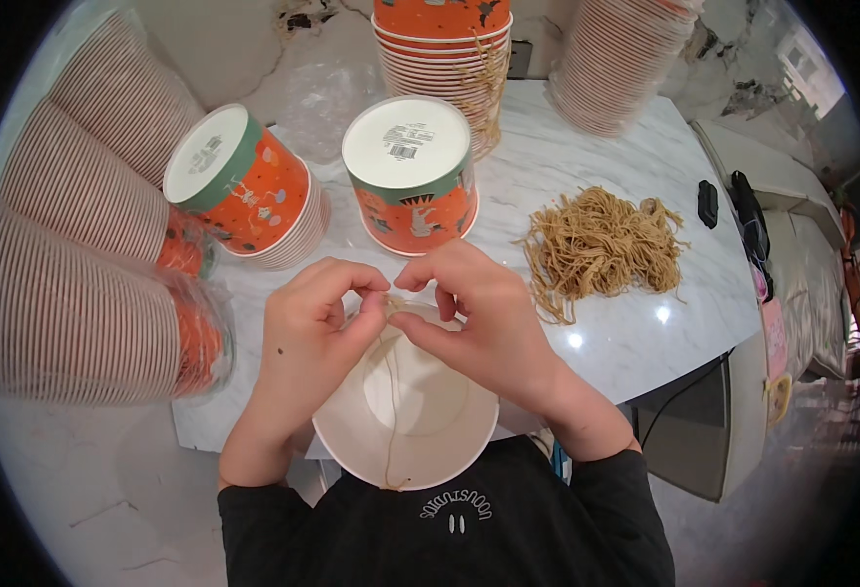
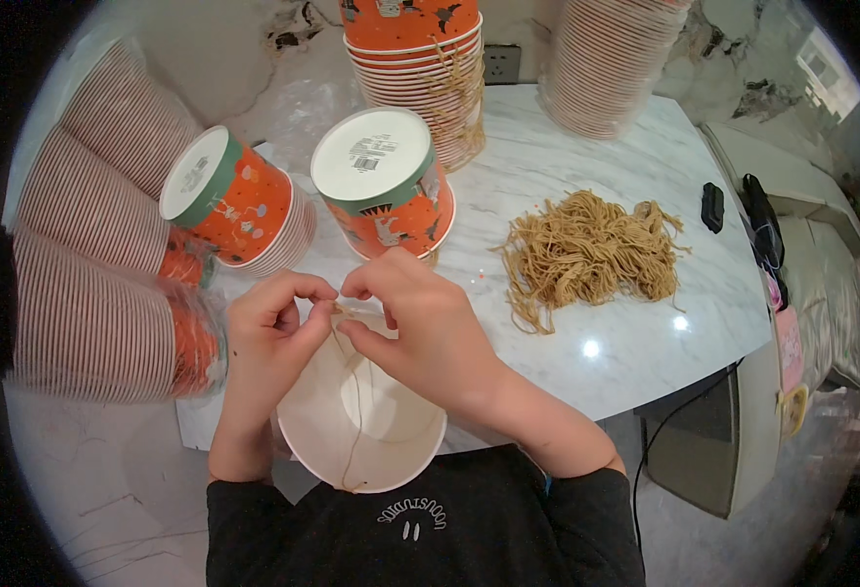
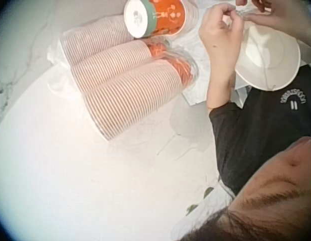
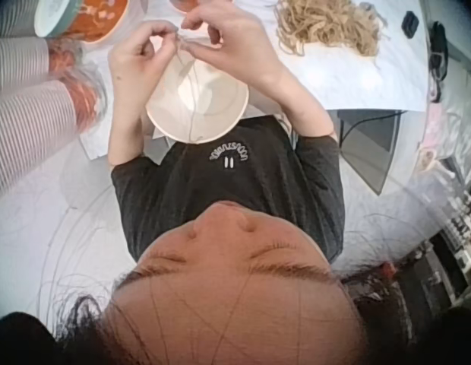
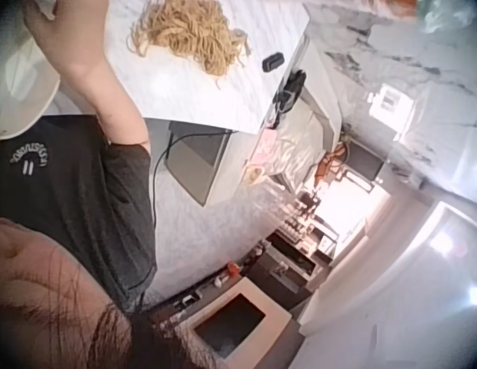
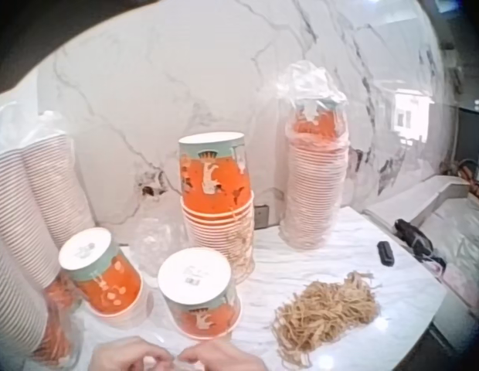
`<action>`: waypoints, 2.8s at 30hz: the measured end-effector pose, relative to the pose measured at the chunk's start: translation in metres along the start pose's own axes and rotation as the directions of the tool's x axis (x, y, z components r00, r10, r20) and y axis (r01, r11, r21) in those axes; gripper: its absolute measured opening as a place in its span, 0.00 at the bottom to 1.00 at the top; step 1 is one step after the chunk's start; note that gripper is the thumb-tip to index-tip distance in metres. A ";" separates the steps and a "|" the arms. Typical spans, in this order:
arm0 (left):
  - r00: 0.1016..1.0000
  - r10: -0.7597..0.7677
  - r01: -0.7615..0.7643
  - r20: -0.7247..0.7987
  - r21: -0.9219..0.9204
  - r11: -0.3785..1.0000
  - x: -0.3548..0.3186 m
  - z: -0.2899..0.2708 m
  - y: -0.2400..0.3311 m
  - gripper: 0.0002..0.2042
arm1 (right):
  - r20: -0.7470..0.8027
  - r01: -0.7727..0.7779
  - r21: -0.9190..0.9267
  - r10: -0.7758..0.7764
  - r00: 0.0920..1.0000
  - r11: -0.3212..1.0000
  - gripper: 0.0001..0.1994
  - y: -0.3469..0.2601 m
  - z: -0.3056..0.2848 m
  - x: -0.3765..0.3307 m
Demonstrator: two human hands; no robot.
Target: Threading rubber bands through pre-punched holes in paper bowls to assemble them.
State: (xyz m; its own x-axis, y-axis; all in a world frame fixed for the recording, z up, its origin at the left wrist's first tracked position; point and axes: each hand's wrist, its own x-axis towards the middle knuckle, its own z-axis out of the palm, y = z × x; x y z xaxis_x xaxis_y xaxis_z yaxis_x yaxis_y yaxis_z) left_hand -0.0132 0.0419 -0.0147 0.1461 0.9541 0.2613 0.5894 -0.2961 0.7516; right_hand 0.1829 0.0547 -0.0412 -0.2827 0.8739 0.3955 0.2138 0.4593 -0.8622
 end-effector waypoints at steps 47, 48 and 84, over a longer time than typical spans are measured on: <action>0.998 -0.010 0.012 0.054 -0.044 0.999 0.011 0.001 -0.007 0.06 | 0.284 -0.394 0.506 0.283 0.916 0.767 0.06 0.039 0.001 0.005; 0.997 -0.020 0.023 0.073 -0.042 0.999 0.012 -0.001 -0.004 0.06 | 0.334 -0.448 0.546 0.306 0.892 0.708 0.06 0.039 0.001 0.006; 0.877 -0.170 0.385 0.449 -0.448 0.807 0.017 -0.017 -0.032 0.02 | 0.144 -0.173 0.286 0.136 0.980 0.943 0.08 0.031 0.002 0.002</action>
State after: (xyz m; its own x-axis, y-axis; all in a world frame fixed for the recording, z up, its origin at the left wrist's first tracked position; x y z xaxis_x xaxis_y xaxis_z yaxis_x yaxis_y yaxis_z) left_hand -0.0434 0.0667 -0.0244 0.3846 0.9073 -0.1699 0.1756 0.1088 0.9784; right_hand 0.1874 0.0702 -0.0682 -0.3826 0.8961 0.2251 -0.0170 0.2367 -0.9714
